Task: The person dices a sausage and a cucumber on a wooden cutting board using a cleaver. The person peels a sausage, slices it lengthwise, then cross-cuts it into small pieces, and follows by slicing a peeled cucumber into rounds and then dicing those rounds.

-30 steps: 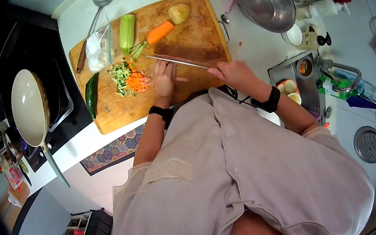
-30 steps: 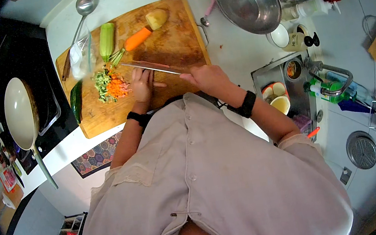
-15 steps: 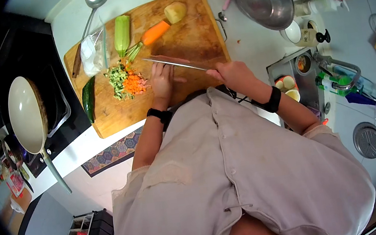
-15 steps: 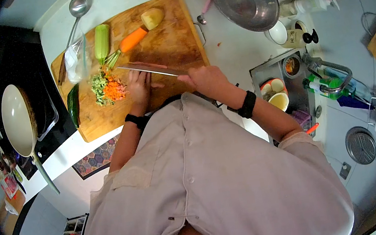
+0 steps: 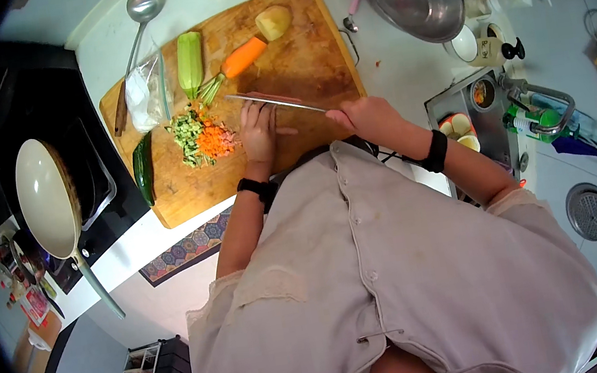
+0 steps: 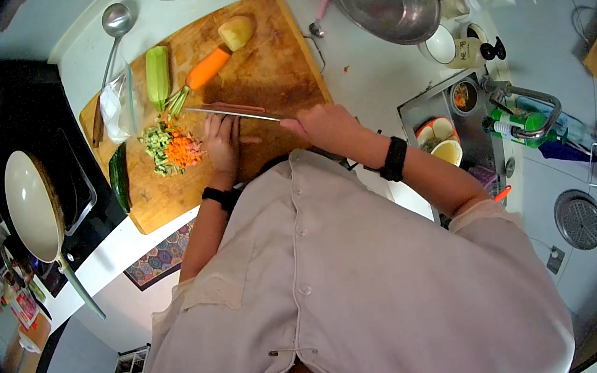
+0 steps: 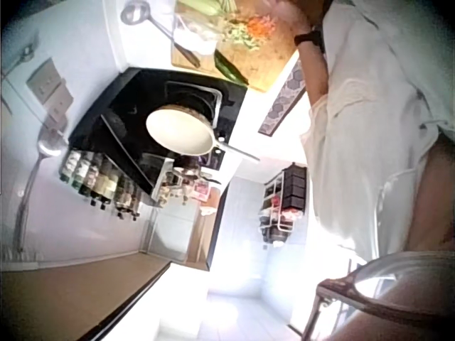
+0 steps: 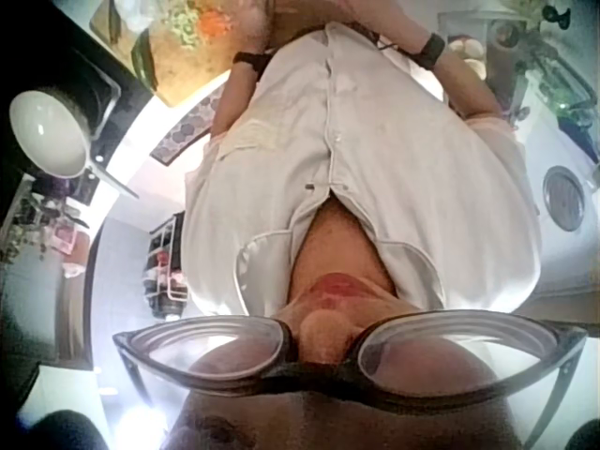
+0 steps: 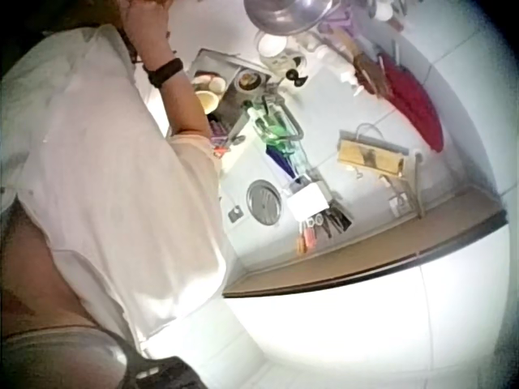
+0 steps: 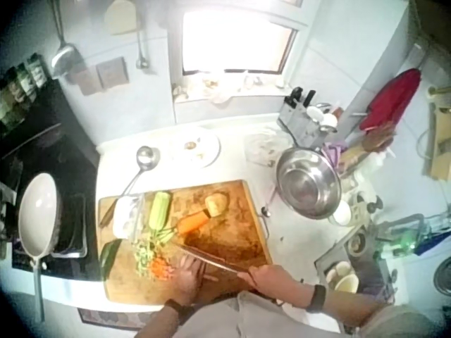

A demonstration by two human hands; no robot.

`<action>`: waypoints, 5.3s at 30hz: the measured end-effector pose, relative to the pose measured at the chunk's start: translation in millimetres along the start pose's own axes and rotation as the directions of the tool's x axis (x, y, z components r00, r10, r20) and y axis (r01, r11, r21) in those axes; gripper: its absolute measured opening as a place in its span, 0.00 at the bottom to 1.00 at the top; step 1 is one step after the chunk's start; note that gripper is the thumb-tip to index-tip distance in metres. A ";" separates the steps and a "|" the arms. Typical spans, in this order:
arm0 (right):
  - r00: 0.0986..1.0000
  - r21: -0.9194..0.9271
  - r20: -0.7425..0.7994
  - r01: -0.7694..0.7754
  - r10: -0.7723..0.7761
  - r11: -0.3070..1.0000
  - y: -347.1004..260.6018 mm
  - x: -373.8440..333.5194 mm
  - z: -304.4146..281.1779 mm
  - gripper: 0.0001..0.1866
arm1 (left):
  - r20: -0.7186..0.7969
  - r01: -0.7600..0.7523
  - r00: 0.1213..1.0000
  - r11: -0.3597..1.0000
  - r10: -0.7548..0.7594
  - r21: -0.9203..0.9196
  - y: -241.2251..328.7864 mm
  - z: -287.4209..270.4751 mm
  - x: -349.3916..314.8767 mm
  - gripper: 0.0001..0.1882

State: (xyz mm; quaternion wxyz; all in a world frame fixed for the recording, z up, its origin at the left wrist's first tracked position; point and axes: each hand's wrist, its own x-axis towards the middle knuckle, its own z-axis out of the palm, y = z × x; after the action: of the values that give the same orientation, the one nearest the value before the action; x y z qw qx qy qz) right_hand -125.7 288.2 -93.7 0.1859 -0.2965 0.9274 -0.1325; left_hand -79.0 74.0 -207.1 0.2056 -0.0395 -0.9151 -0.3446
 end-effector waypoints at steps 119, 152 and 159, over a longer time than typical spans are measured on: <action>0.948 -0.019 -0.239 0.213 -0.211 0.977 49.5 -93.9 -20.3 0.23 | 0.637 -0.447 0.651 0.887 0.412 -0.117 -31.7 -26.8 91.9 0.09; 0.974 0.163 -0.180 -0.107 0.137 0.981 38.2 -81.4 1.6 0.21 | 0.562 -0.413 0.772 0.907 0.297 0.088 -0.1 -67.7 -2.0 0.14; 0.991 0.086 -0.124 -0.033 0.044 0.996 18.9 -55.2 2.2 0.26 | 0.355 -0.330 0.891 0.940 0.283 0.080 0.8 -39.5 -1.2 0.08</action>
State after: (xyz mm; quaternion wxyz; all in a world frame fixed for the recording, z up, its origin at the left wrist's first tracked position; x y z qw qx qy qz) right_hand -92.6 335.9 -87.7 0.1416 -0.2616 0.9365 -0.1858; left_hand -64.0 49.2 -180.3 0.0996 -0.2279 -0.9405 -0.2315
